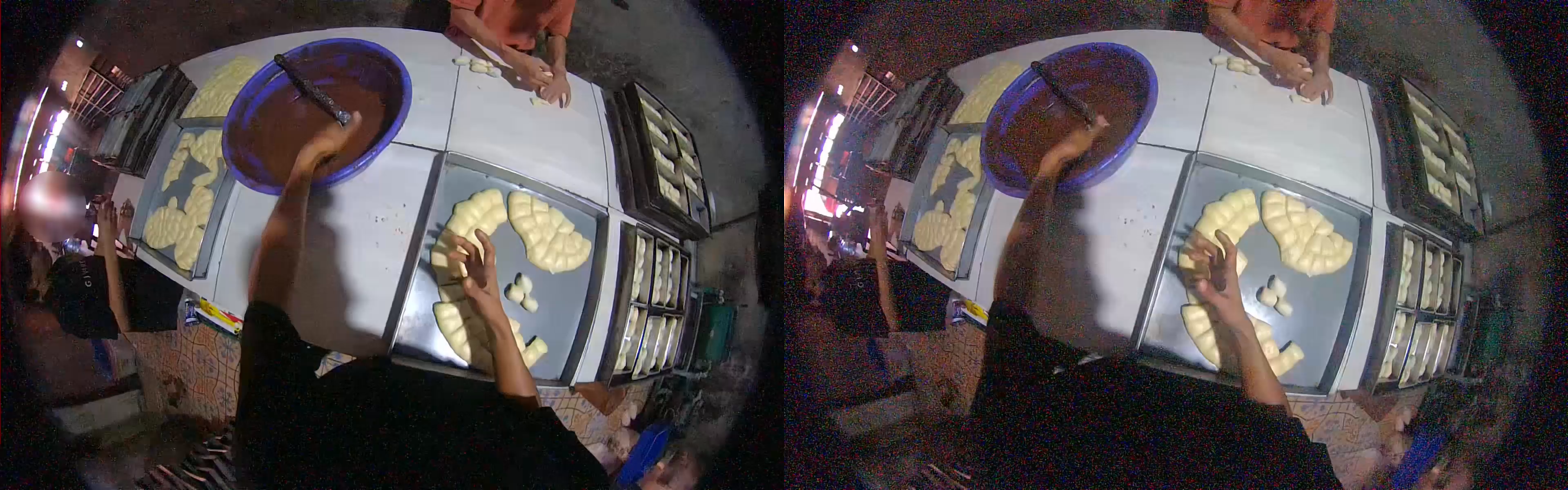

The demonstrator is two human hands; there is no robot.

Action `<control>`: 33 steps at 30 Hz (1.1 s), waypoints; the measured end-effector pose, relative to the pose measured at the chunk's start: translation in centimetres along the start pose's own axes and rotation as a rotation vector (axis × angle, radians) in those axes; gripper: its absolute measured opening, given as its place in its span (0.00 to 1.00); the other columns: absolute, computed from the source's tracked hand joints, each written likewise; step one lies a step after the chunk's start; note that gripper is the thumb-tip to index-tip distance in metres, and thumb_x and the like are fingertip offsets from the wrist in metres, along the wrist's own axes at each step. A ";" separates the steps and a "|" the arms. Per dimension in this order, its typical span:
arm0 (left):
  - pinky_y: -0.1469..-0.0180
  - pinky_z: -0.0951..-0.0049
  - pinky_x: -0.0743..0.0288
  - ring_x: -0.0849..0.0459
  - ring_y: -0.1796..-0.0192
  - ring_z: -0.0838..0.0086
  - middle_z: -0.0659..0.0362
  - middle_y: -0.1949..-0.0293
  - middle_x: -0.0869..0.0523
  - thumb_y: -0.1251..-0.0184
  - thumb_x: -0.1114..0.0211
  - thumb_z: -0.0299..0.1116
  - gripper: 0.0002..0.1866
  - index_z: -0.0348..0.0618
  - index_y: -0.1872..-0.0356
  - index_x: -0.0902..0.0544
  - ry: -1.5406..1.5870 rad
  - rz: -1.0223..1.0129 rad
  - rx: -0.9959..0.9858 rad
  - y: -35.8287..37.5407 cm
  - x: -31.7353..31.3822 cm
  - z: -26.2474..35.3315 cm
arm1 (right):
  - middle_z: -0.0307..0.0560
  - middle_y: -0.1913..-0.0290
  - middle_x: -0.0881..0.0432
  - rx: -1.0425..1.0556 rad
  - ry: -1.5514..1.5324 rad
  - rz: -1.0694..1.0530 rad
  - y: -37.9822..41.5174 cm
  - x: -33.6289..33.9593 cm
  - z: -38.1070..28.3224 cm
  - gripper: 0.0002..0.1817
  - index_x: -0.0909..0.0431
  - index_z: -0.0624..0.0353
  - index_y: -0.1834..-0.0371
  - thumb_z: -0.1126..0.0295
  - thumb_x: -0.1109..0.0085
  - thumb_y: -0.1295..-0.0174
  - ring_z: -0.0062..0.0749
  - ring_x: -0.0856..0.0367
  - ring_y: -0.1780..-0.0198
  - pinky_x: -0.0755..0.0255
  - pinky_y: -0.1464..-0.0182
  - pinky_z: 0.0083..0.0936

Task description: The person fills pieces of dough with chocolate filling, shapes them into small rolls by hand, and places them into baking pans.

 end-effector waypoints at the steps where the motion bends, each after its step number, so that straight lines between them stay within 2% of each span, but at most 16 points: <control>1: 0.65 0.64 0.26 0.19 0.73 0.65 0.53 0.78 0.17 0.32 0.59 0.67 0.41 0.34 0.65 0.15 0.036 -0.128 0.034 -0.3 -0.9 -1.0 | 0.50 0.33 0.39 0.007 -0.011 0.006 -0.1 0.0 0.2 0.50 0.56 0.41 0.25 0.46 0.34 0.46 0.34 0.35 0.37 0.34 0.42 0.31; 3: 0.68 0.61 0.26 0.18 0.75 0.62 0.50 0.79 0.18 0.33 0.62 0.69 0.43 0.34 0.64 0.15 0.100 -0.349 0.192 -0.3 -1.9 -1.5 | 0.51 0.35 0.35 0.012 -0.021 0.026 -0.5 0.0 0.3 0.45 0.54 0.47 0.25 0.55 0.36 0.42 0.32 0.32 0.40 0.37 0.39 0.31; 5: 0.69 0.63 0.26 0.18 0.73 0.64 0.51 0.78 0.18 0.33 0.62 0.69 0.43 0.34 0.63 0.15 0.080 -0.256 0.268 1.0 -1.4 1.3 | 0.51 0.37 0.33 0.026 0.017 0.057 -0.4 0.2 0.7 0.44 0.53 0.49 0.26 0.60 0.36 0.41 0.32 0.30 0.42 0.38 0.38 0.31; 7: 0.72 0.69 0.26 0.18 0.70 0.72 0.56 0.77 0.17 0.31 0.59 0.67 0.41 0.33 0.61 0.16 -0.017 0.137 0.167 4.7 0.3 5.5 | 0.48 0.40 0.30 0.015 0.011 0.102 -0.7 0.1 0.9 0.41 0.50 0.54 0.27 0.67 0.36 0.40 0.29 0.28 0.46 0.29 0.46 0.26; 9: 0.68 0.69 0.26 0.18 0.67 0.70 0.53 0.71 0.16 0.33 0.59 0.69 0.42 0.34 0.54 0.18 0.192 0.195 -0.039 7.8 -1.8 5.8 | 0.48 0.42 0.28 -0.092 -0.087 0.161 -1.0 0.0 1.8 0.37 0.49 0.56 0.27 0.64 0.40 0.36 0.28 0.26 0.49 0.27 0.49 0.22; 10: 0.62 0.68 0.24 0.17 0.64 0.67 0.48 0.67 0.15 0.33 0.59 0.69 0.42 0.35 0.50 0.19 0.713 -0.058 0.244 9.5 -3.9 6.7 | 0.49 0.43 0.27 -0.166 -0.264 0.173 -1.3 -0.3 2.1 0.35 0.47 0.58 0.28 0.63 0.43 0.34 0.28 0.25 0.50 0.26 0.51 0.22; 11: 0.53 0.65 0.23 0.16 0.58 0.63 0.43 0.58 0.17 0.31 0.61 0.67 0.43 0.29 0.44 0.25 0.961 -0.225 0.145 12.8 -5.9 7.2 | 0.49 0.44 0.26 -0.238 -0.443 0.187 -1.5 -0.8 2.5 0.32 0.46 0.59 0.29 0.61 0.45 0.32 0.28 0.24 0.51 0.25 0.52 0.21; 13: 0.50 0.62 0.22 0.17 0.51 0.58 0.41 0.52 0.19 0.27 0.62 0.61 0.40 0.27 0.41 0.29 1.375 -0.578 0.165 18.5 -9.4 11.7 | 0.47 0.51 0.22 -0.370 -0.661 0.286 -0.9 -1.2 3.9 0.21 0.31 0.65 0.41 0.62 0.46 0.31 0.27 0.22 0.56 0.25 0.60 0.19; 15: 0.51 0.64 0.21 0.16 0.53 0.60 0.43 0.50 0.20 0.26 0.47 0.44 0.26 0.29 0.40 0.30 1.496 -0.248 0.377 21.2 -12.0 11.2 | 0.43 0.61 0.19 -0.384 -0.449 0.405 0.0 -1.1 2.7 0.15 0.25 0.66 0.51 0.65 0.43 0.34 0.24 0.22 0.64 0.26 0.62 0.18; 16: 0.51 0.65 0.22 0.17 0.52 0.63 0.46 0.50 0.20 0.27 0.45 0.40 0.25 0.29 0.39 0.29 1.453 -0.194 0.359 22.1 -13.1 10.8 | 0.40 0.67 0.18 -0.364 -0.394 0.507 0.4 -1.3 1.7 0.12 0.22 0.66 0.56 0.67 0.41 0.35 0.22 0.23 0.68 0.27 0.63 0.18; 17: 0.50 0.67 0.23 0.18 0.52 0.66 0.48 0.50 0.20 0.28 0.43 0.37 0.24 0.30 0.39 0.29 1.407 -0.143 0.335 22.8 -13.9 10.4 | 0.42 0.61 0.19 -0.242 -0.279 0.444 1.0 -0.7 1.6 0.15 0.22 0.66 0.52 0.68 0.38 0.39 0.23 0.24 0.65 0.27 0.60 0.21; 20: 0.49 0.75 0.26 0.20 0.50 0.73 0.52 0.49 0.22 0.35 0.40 0.21 0.24 0.28 0.38 0.31 1.078 -0.165 0.145 25.3 -14.6 11.3 | 0.50 0.47 0.27 0.209 0.845 0.258 3.3 -1.4 -1.9 0.22 0.25 0.66 0.47 0.75 0.36 0.47 0.40 0.30 0.50 0.30 0.51 0.30; 21: 0.51 0.75 0.25 0.19 0.52 0.73 0.53 0.50 0.22 0.37 0.40 0.18 0.24 0.27 0.38 0.30 0.998 -0.168 0.055 25.9 -14.5 11.6 | 0.52 0.46 0.29 0.295 0.998 0.172 4.1 -1.8 -3.0 0.20 0.25 0.65 0.48 0.77 0.38 0.46 0.46 0.32 0.49 0.30 0.50 0.31; 27: 0.54 0.78 0.19 0.18 0.57 0.73 0.54 0.55 0.23 0.37 0.38 0.19 0.13 0.22 0.52 0.22 0.717 -0.231 -0.121 28.7 -14.9 12.8 | 0.50 0.51 0.25 0.350 0.710 0.199 6.2 0.2 -4.7 0.11 0.20 0.62 0.56 0.78 0.40 0.43 0.37 0.24 0.51 0.29 0.50 0.28; 31: 0.60 0.80 0.19 0.18 0.58 0.77 0.56 0.56 0.23 0.37 0.34 0.26 0.13 0.25 0.57 0.20 1.079 -0.346 0.033 30.5 -16.7 12.7 | 0.49 0.50 0.23 0.160 0.455 0.145 7.9 -0.1 -5.4 0.12 0.19 0.63 0.55 0.73 0.39 0.41 0.38 0.23 0.48 0.29 0.49 0.28; 33: 0.62 0.80 0.19 0.19 0.59 0.79 0.57 0.58 0.21 0.37 0.33 0.30 0.14 0.27 0.58 0.19 1.072 -0.409 0.193 30.9 -17.3 12.4 | 0.48 0.52 0.21 0.276 0.731 0.105 9.4 -0.6 -5.1 0.12 0.19 0.64 0.54 0.70 0.40 0.38 0.31 0.23 0.50 0.28 0.54 0.24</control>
Point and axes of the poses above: each hand's wrist, its own y-axis away from the middle knuckle, its own x-axis out of the back of the hand, z = x × y, the point moved 4 cm from there along -y, towards the middle knuckle
